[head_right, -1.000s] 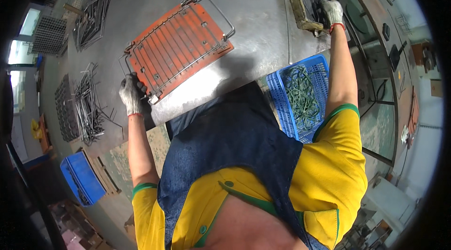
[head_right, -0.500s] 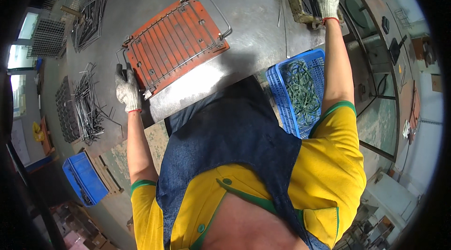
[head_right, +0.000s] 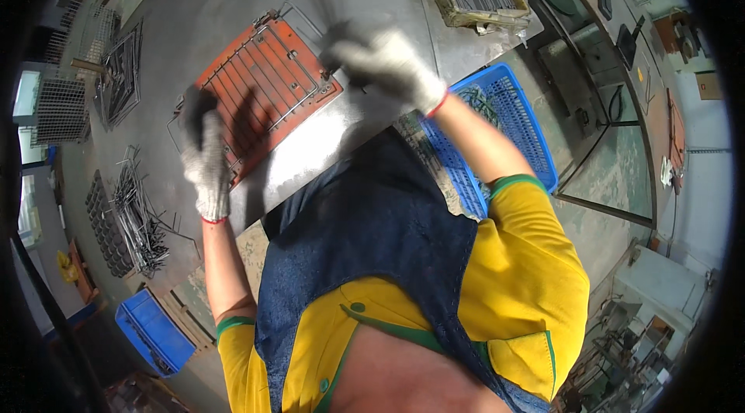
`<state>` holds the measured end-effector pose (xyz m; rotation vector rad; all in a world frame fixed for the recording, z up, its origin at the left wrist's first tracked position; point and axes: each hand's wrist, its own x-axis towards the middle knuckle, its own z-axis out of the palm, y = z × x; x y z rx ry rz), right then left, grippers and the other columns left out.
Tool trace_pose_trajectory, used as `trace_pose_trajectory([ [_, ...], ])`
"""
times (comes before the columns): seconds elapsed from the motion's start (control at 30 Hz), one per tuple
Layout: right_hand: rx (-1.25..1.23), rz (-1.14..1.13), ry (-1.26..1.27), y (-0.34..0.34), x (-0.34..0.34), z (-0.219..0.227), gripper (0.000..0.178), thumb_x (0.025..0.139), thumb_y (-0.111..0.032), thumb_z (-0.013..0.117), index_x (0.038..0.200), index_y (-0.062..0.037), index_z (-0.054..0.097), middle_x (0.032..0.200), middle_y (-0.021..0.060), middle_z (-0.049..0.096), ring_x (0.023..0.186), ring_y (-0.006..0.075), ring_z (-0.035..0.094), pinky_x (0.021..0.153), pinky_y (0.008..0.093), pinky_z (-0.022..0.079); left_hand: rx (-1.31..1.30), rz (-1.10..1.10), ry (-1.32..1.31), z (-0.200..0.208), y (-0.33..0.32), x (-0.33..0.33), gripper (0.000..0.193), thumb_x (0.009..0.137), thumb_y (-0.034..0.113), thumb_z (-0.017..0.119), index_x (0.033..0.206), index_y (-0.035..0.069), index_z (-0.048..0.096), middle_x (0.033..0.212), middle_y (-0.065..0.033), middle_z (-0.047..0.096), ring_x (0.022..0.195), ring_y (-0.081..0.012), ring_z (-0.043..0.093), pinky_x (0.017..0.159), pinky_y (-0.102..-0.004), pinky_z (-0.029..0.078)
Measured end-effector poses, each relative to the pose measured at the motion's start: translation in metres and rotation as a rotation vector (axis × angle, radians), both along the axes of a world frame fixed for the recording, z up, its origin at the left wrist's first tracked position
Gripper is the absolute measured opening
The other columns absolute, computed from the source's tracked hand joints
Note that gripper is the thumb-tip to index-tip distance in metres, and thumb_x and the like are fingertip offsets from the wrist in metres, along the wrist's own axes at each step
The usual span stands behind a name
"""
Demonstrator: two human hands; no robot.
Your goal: The person inserts metal rods into a red rectangular jig on a metal table. They repeatedly pick up rods from a nearby pile, place them into the jig slots, and adjust them by hand. Another person is visible in the background performing similar assembly work.
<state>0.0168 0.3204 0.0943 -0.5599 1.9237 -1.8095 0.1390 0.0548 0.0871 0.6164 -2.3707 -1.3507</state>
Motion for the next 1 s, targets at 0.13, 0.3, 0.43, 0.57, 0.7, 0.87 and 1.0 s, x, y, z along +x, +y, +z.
trace_pose_trajectory([
  [0.13, 0.184, 0.266, 0.375, -0.055, 0.046, -0.037, 0.020, 0.089, -0.022, 0.058, 0.100, -0.0078, 0.065, 0.085, 0.0103, 0.066, 0.064, 0.0165, 0.063, 0.057, 0.0300, 0.052, 0.307, -0.401, -0.172, 0.030, 0.044, 0.001, 0.038, 0.092, 0.019, 0.062, 0.124, -0.001, 0.058, 0.106, -0.0122, 0.067, 0.095, -0.0138, 0.062, 0.082, -0.0248, 0.050],
  [0.3, 0.286, 0.333, 1.262, -0.074, 0.049, -0.100, 0.019, 0.079, -0.010, 0.059, 0.096, -0.0132, 0.066, 0.086, 0.0099, 0.062, 0.081, 0.0282, 0.063, 0.070, 0.0399, 0.053, 0.167, -0.483, -0.056, -0.024, 0.032, 0.019, 0.024, 0.089, 0.015, 0.063, 0.112, 0.008, 0.066, 0.110, -0.0110, 0.067, 0.099, -0.0205, 0.064, 0.086, -0.0311, 0.049],
  [0.43, 0.155, 0.271, 1.374, -0.077, 0.054, -0.102, 0.016, 0.078, -0.013, 0.060, 0.093, -0.0096, 0.065, 0.094, 0.0112, 0.062, 0.090, 0.0286, 0.061, 0.078, 0.0405, 0.052, -0.162, -0.553, 0.214, -0.016, 0.037, 0.024, 0.025, 0.086, 0.014, 0.065, 0.111, 0.007, 0.066, 0.111, -0.0127, 0.066, 0.105, -0.0313, 0.062, 0.089, -0.0371, 0.048],
  [0.57, 0.095, 0.252, 1.248, -0.090, 0.059, -0.121, 0.013, 0.082, -0.015, 0.058, 0.091, -0.0075, 0.063, 0.093, 0.0114, 0.062, 0.091, 0.0293, 0.060, 0.079, 0.0414, 0.051, -0.041, -0.499, 0.084, -0.030, 0.028, 0.030, 0.026, 0.087, 0.012, 0.063, 0.112, 0.005, 0.065, 0.112, -0.0141, 0.065, 0.105, -0.0310, 0.061, 0.091, -0.0369, 0.048],
  [0.7, 0.161, 0.317, 1.016, -0.096, 0.059, -0.107, 0.018, 0.089, -0.024, 0.056, 0.096, -0.0083, 0.064, 0.092, 0.0118, 0.064, 0.093, 0.0299, 0.061, 0.081, 0.0437, 0.050, 0.457, -0.425, -0.008, -0.012, 0.029, 0.034, 0.030, 0.092, 0.011, 0.057, 0.119, -0.001, 0.059, 0.116, -0.0131, 0.065, 0.108, -0.0225, 0.060, 0.095, -0.0333, 0.044],
  [0.87, 0.483, 0.389, 0.593, -0.104, 0.060, -0.055, 0.033, 0.090, -0.037, 0.056, 0.105, -0.0076, 0.062, 0.101, 0.0140, 0.066, 0.097, 0.0319, 0.062, 0.084, 0.0441, 0.049, 0.559, -0.424, 0.079, -0.006, 0.026, 0.025, 0.034, 0.096, 0.004, 0.052, 0.128, -0.004, 0.052, 0.124, -0.0143, 0.061, 0.113, -0.0195, 0.058, 0.098, -0.0314, 0.045],
  [1.0, 0.177, 0.386, 0.549, -0.103, 0.061, -0.081, 0.032, 0.091, -0.033, 0.055, 0.109, -0.0077, 0.061, 0.101, 0.0147, 0.065, 0.098, 0.0310, 0.062, 0.086, 0.0430, 0.048, 0.772, -0.403, 0.100, -0.017, 0.027, 0.029, 0.038, 0.097, 0.008, 0.052, 0.132, -0.005, 0.048, 0.124, -0.0134, 0.060, 0.112, -0.0171, 0.056, 0.100, -0.0285, 0.041],
])
